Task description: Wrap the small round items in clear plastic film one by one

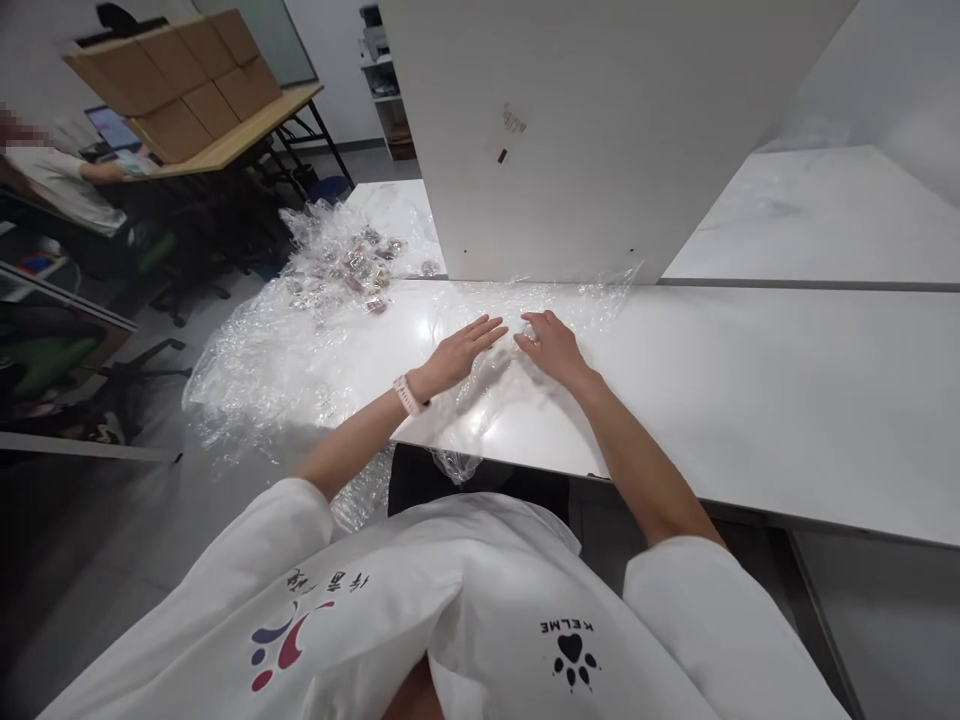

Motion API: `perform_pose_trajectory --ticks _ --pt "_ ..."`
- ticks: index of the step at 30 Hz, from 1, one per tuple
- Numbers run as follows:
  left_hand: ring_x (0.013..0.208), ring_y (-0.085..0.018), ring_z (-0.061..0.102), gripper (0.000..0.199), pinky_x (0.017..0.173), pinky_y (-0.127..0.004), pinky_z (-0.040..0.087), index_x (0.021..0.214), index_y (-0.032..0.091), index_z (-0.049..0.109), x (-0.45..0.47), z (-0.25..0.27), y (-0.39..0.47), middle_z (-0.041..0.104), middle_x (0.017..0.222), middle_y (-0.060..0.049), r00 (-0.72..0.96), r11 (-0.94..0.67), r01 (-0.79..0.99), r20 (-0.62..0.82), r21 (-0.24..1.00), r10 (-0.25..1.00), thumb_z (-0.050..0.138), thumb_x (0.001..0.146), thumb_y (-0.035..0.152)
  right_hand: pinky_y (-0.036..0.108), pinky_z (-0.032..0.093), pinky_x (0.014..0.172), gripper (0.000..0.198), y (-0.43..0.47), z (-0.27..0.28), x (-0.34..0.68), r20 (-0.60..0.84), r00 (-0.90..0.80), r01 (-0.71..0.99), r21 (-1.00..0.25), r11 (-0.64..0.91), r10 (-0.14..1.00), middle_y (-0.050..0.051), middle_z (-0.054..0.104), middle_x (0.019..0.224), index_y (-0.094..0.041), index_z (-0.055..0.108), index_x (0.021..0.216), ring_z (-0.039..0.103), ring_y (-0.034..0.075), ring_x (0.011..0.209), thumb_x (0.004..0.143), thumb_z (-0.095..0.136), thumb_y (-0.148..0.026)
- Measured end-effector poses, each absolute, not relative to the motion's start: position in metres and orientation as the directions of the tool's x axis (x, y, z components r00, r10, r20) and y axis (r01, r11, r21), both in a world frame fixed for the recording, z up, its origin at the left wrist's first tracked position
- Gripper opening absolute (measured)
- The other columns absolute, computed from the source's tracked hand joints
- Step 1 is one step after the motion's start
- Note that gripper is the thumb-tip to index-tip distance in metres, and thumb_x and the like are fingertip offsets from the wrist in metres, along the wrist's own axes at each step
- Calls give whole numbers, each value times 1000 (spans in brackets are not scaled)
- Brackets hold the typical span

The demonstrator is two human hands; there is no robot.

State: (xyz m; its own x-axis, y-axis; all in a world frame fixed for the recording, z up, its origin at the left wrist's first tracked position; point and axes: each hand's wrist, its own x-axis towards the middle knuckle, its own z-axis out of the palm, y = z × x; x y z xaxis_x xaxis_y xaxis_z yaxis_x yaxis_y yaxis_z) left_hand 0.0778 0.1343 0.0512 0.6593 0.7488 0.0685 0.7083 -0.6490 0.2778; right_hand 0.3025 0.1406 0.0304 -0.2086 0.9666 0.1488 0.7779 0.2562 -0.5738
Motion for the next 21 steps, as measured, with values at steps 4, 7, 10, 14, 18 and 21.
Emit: perform_pose_trajectory --ticks 4,7,10,14,18,21 --pt "154 -20 9 83 117 -48 40 157 29 17 60 34 78 23 164 -3 716 -715 646 113 267 689 25 85 -11 39 48 86 54 97 25 298 147 -389 670 -632 389 909 11 60 118 -23 49 140 59 23 95 95 45 -54" --pt "154 -23 8 70 123 -50 27 159 24 10 44 25 49 20 164 -11 705 -680 662 49 315 708 35 95 6 48 43 98 59 70 10 295 180 -426 686 -574 446 887 14 54 133 -23 44 145 51 30 119 94 47 -54" --pt "154 -26 3 77 124 -49 22 160 25 1 19 38 24 8 166 -12 653 -625 687 62 372 755 47 98 32 55 34 107 59 40 3 296 297 -290 772 -489 406 910 13 43 149 -27 45 144 40 34 133 92 52 -54" --pt "154 -31 4 88 124 -56 15 160 28 9 -24 51 -17 12 166 -10 655 -613 722 -31 322 755 60 89 35 54 37 104 47 -9 2 287 346 -351 747 -457 483 870 9 52 143 -35 54 137 45 33 131 91 57 -47" --pt "150 -30 26 51 120 -61 23 141 35 51 -42 32 -37 43 155 -5 542 -537 808 54 243 839 54 92 22 52 40 102 41 -33 -7 253 292 -435 721 -453 524 852 6 54 142 -35 55 135 48 31 129 94 52 -35" --pt "132 -25 49 25 109 -52 43 106 33 70 -32 33 -22 66 128 -3 451 -518 802 266 299 852 48 97 25 48 40 101 35 -28 -10 230 328 -375 721 -484 496 867 8 59 135 -29 60 126 51 29 125 94 55 -40"
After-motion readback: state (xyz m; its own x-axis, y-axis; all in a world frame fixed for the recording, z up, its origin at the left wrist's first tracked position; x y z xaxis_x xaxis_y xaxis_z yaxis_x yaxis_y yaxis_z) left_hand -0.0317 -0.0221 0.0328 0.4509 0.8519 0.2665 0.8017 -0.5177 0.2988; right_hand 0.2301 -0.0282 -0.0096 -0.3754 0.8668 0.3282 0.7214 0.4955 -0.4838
